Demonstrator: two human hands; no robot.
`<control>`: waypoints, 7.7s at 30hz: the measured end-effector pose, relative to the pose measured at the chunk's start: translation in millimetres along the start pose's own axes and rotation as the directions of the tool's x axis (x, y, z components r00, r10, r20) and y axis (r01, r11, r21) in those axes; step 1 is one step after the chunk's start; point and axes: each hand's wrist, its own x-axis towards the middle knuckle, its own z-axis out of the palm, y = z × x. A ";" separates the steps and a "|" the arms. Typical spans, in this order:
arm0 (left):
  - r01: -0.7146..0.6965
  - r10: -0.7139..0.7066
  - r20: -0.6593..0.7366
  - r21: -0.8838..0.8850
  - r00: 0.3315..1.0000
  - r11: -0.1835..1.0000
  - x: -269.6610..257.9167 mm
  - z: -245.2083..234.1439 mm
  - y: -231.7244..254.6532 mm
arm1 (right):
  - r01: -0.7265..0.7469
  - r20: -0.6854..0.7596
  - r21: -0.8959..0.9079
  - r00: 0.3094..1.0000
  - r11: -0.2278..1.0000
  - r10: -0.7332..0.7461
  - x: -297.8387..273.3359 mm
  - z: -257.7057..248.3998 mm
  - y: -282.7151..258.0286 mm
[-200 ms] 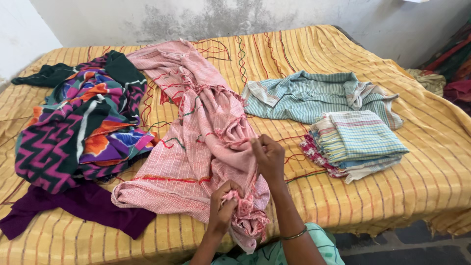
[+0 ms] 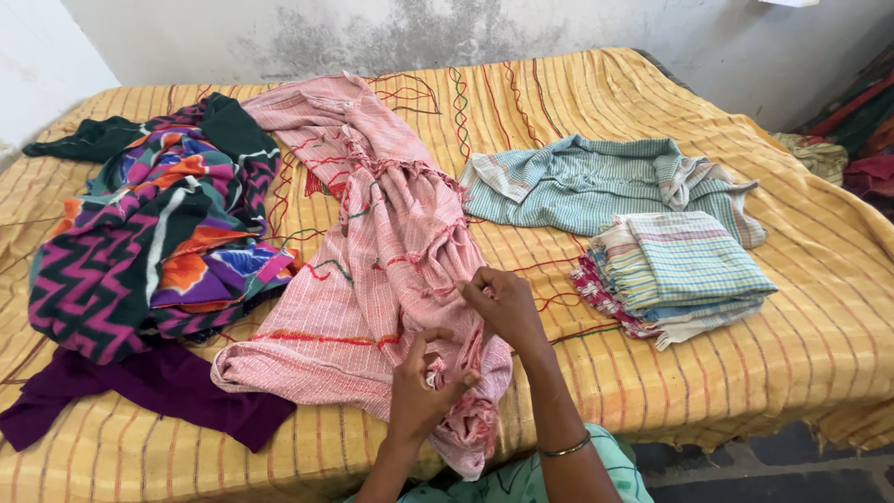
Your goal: The person folds a pink patterned cloth on a bed, smoothing and aligning its edges before folding it into a compact rectangle. They then place the folded cloth onto a stack of other folded textiles.
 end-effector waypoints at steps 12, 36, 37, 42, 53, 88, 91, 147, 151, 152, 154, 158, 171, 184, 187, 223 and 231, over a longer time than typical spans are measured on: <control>0.208 -0.158 -0.219 0.232 0.963 0.950 -3.4 3.5 -8.8 | 0.085 0.298 -0.184 0.954 0.979 -0.026 -23.0 22.5 -54.1; -0.251 0.229 0.106 0.317 0.968 0.915 -17.6 23.9 -31.0 | -0.371 -0.002 0.140 0.927 0.918 0.374 17.7 67.2 135.6; -0.293 0.261 0.140 0.316 0.955 0.902 -19.4 25.7 -32.2 | -0.372 -0.023 0.129 0.926 0.919 0.378 17.3 72.2 136.9; -0.477 0.399 0.292 0.284 0.869 0.832 -30.7 31.2 -35.0 | -0.295 -0.141 0.304 0.926 0.906 0.349 15.4 65.9 122.0; -0.500 0.361 0.428 0.273 0.828 0.822 -49.6 53.0 -32.9 | -0.185 -0.127 0.274 0.966 0.944 0.226 16.1 37.1 57.0; -0.386 0.399 -0.059 0.159 0.915 0.909 -17.0 14.6 -51.7 | 0.148 -0.568 0.648 0.747 0.747 0.345 20.0 -28.7 87.2; -0.215 0.206 -0.380 0.020 0.902 0.976 0.3 -13.2 -65.2 | 0.191 -0.517 0.685 0.808 0.703 0.284 15.8 -30.6 51.1; -0.506 0.652 -0.264 0.452 0.711 0.735 -46.3 -13.7 -57.0 | 0.207 0.056 -0.047 0.977 0.977 -0.204 -1.4 43.6 1.5; -0.585 0.676 -0.178 0.377 0.715 0.718 -52.1 -12.3 -45.4 | 0.221 0.051 -0.034 0.974 0.975 -0.219 -7.5 66.7 15.2; -0.593 0.676 -0.165 0.363 0.718 0.718 -52.2 -13.4 -43.5 | 0.247 0.019 -0.037 0.969 0.968 -0.246 -6.2 69.4 16.9; -0.592 0.673 -0.144 0.367 0.726 0.717 -51.6 -15.3 -41.0 | 0.242 -0.032 -0.038 0.969 0.970 -0.243 -2.8 68.4 20.2; -0.594 0.661 -0.113 0.345 0.742 0.727 -53.4 -12.4 -37.8 | 0.211 -0.163 -0.050 0.963 0.976 -0.216 3.7 54.2 23.8; -0.523 0.544 0.082 0.423 0.835 0.739 -61.0 8.8 -39.6 | 0.344 0.144 -0.196 0.936 0.918 -0.320 -1.8 43.5 6.7; -0.484 0.505 0.065 0.412 0.861 0.772 -60.4 4.0 -39.8 | 0.188 -0.214 -0.192 0.950 0.963 -0.228 7.8 74.6 37.8; -0.479 0.502 0.064 0.424 0.862 0.769 -59.3 3.4 -40.8 | 0.129 -0.349 -0.123 0.923 0.984 -0.164 15.1 62.8 52.5; -0.017 -0.051 0.173 0.371 0.984 0.928 -16.1 21.5 -0.1 | 0.003 -0.306 -0.041 0.952 0.999 -0.015 10.5 -14.1 30.0; 0.005 0.005 -0.138 0.077 0.990 0.997 10.8 6.3 17.2 | -0.021 -0.650 -0.342 0.728 0.939 -0.220 -17.8 -125.8 41.1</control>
